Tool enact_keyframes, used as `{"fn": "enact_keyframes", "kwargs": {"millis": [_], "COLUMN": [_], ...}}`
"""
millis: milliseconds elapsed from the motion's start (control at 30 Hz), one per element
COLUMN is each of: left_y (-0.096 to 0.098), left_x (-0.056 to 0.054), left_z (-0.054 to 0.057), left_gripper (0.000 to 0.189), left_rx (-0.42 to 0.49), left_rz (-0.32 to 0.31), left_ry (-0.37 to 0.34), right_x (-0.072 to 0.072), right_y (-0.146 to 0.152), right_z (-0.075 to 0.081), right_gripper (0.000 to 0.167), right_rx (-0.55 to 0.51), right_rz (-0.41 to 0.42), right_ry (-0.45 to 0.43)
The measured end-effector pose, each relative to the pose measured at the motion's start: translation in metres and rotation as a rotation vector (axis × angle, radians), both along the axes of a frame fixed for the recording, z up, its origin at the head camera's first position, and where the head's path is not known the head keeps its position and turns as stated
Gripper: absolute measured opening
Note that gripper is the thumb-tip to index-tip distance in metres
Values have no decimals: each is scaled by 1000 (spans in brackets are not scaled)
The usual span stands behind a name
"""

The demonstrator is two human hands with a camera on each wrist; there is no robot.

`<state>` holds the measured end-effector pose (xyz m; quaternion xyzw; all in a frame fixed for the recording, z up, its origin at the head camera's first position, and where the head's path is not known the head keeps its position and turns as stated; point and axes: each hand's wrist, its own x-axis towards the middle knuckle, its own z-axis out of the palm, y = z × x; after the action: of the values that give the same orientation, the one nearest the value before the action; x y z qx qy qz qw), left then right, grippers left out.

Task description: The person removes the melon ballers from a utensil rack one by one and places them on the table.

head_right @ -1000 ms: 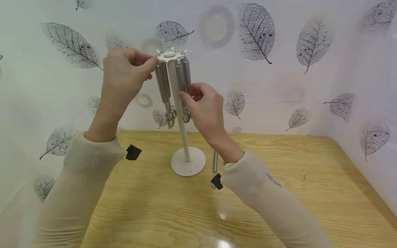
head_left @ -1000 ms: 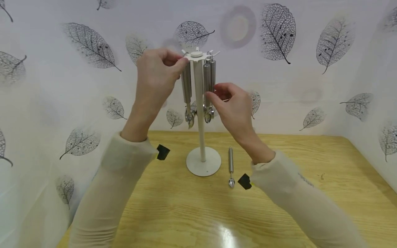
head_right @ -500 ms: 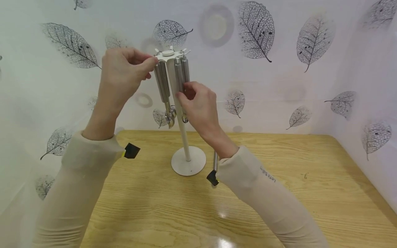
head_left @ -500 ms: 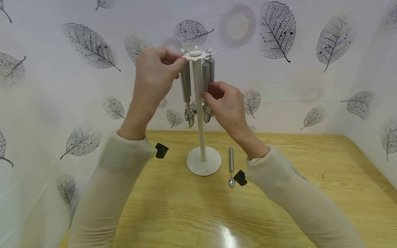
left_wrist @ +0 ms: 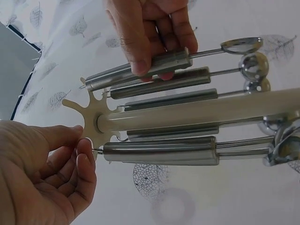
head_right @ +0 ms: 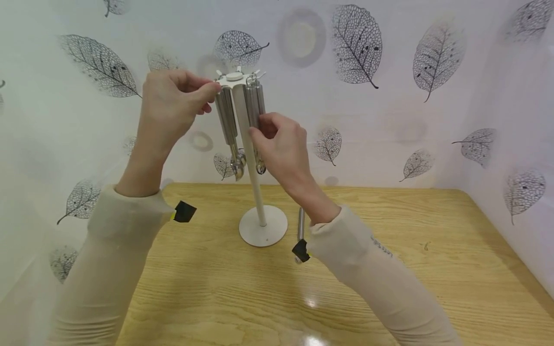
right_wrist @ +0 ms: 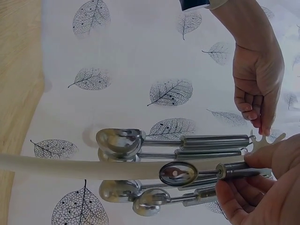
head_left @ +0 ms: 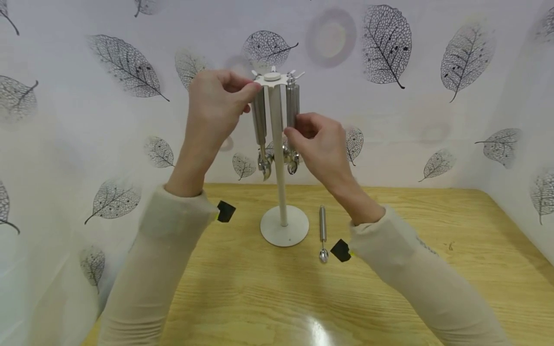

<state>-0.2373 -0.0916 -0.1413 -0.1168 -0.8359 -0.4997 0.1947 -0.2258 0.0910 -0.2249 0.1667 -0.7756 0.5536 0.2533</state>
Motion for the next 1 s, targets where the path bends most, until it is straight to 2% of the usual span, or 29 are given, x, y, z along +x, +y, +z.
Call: {"fn": "enact_keyframes", "kwargs": {"millis": [267, 400, 533, 767, 1000], "left_y": [-2, -2, -2, -2, -2], "left_x": [-1, -2, -1, -1, -2], "left_z": [3, 2, 2, 2, 3], "left_gripper": [22, 22, 21, 21, 20], "left_rx": [12, 15, 25, 39, 57], "left_rz": [-11, -15, -17, -16, -20], "left_ry": [-51, -58, -61, -89, -91], "right_x": [5, 12, 22, 38, 50], "right_y": [8, 16, 26, 54, 85], "right_z": [2, 3, 6, 4, -8], "right_gripper": [21, 21, 21, 22, 24], "right_rx": [10, 7, 36, 85, 151], "right_rz": [9, 14, -17, -48, -103], "right_ry": [46, 56, 67, -7, -84]}}
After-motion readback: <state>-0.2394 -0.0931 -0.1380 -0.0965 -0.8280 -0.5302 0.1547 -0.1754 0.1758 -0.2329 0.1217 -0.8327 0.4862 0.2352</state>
